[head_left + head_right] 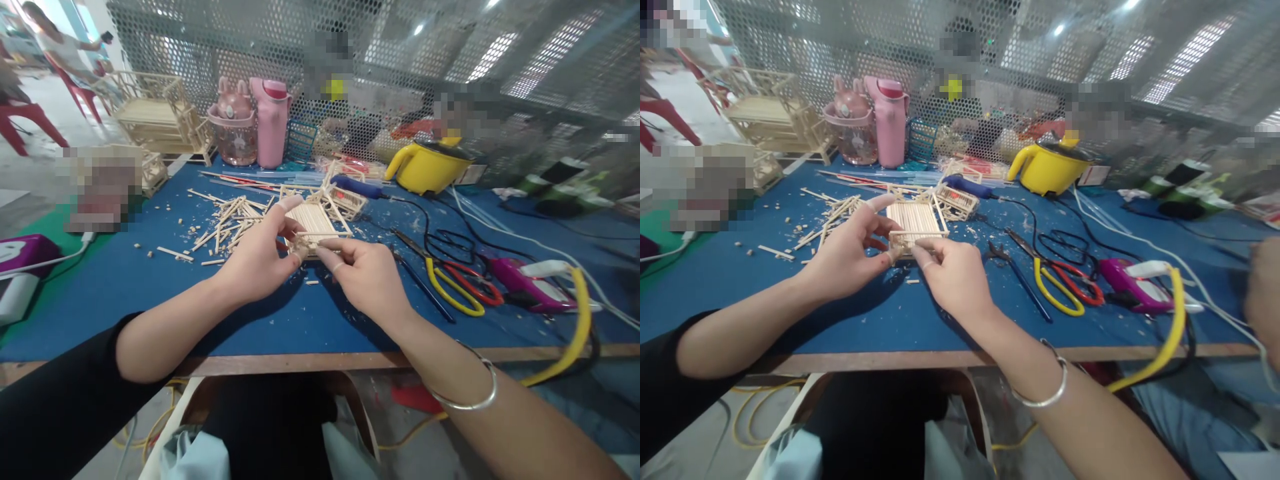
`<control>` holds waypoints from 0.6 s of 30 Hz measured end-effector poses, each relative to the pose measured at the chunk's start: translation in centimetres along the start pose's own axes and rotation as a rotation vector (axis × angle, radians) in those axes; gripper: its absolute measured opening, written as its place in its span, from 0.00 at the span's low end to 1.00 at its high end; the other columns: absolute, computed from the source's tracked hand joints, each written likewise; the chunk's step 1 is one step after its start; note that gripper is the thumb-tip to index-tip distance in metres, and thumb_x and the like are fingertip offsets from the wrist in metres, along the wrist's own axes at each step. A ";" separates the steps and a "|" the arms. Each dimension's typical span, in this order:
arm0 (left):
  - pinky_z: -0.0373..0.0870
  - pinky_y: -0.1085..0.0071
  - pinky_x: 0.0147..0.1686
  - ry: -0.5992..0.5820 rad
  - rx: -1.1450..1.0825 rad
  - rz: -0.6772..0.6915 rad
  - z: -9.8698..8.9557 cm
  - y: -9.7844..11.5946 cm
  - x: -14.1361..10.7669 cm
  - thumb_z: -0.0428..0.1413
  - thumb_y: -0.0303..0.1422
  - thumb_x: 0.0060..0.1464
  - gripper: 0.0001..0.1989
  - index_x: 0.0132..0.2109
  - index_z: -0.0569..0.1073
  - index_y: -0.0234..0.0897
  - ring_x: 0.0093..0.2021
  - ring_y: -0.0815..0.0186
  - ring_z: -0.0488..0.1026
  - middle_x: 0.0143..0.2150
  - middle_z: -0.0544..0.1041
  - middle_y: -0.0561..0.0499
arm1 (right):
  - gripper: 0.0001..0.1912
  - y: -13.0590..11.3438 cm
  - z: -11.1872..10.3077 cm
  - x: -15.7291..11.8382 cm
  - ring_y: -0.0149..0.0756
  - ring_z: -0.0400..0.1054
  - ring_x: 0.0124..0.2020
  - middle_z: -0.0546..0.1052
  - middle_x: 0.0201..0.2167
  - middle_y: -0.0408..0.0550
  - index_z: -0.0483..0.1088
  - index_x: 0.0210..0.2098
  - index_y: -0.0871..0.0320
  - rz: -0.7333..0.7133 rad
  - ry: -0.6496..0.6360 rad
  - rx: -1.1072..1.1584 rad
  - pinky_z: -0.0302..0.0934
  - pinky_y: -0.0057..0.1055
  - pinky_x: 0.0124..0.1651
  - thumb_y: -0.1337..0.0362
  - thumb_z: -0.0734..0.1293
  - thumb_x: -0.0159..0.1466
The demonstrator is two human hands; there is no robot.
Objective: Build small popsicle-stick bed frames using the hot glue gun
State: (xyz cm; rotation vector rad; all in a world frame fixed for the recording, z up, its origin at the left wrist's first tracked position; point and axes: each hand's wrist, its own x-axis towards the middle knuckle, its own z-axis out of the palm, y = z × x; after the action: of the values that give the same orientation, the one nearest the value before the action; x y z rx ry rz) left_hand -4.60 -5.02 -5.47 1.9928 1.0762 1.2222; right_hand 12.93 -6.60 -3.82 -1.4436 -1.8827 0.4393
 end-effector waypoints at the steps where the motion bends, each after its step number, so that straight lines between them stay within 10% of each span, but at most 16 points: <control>1: 0.72 0.69 0.40 0.003 0.009 -0.001 0.0 0.1 0.0 0.57 0.24 0.49 0.36 0.64 0.55 0.37 0.41 0.67 0.73 0.44 0.74 0.48 | 0.12 -0.1 0.1 0.0 0.30 0.67 0.20 0.79 0.23 0.45 0.80 0.38 0.59 0.023 0.010 0.046 0.59 0.28 0.26 0.60 0.67 0.60; 11: 0.71 0.74 0.36 0.008 0.027 0.007 0.0 0.2 -0.1 0.56 0.21 0.47 0.37 0.63 0.56 0.36 0.40 0.69 0.72 0.43 0.74 0.49 | 0.12 -0.8 0.4 0.0 0.25 0.58 0.16 0.69 0.14 0.38 0.79 0.35 0.60 0.149 0.057 0.233 0.52 0.24 0.21 0.59 0.68 0.60; 18: 0.71 0.74 0.36 0.001 0.007 0.014 0.0 0.1 -0.1 0.56 0.21 0.47 0.37 0.64 0.55 0.38 0.40 0.69 0.72 0.43 0.74 0.49 | 0.10 -0.8 0.7 -0.5 0.26 0.61 0.19 0.73 0.18 0.40 0.80 0.35 0.57 -0.145 0.216 -0.084 0.54 0.26 0.27 0.64 0.65 0.61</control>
State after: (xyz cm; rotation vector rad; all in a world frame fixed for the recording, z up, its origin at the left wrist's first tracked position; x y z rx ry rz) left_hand -4.61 -5.12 -5.45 2.0082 1.0696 1.2286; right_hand 11.92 -7.18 -3.98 -1.3392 -1.8330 0.1300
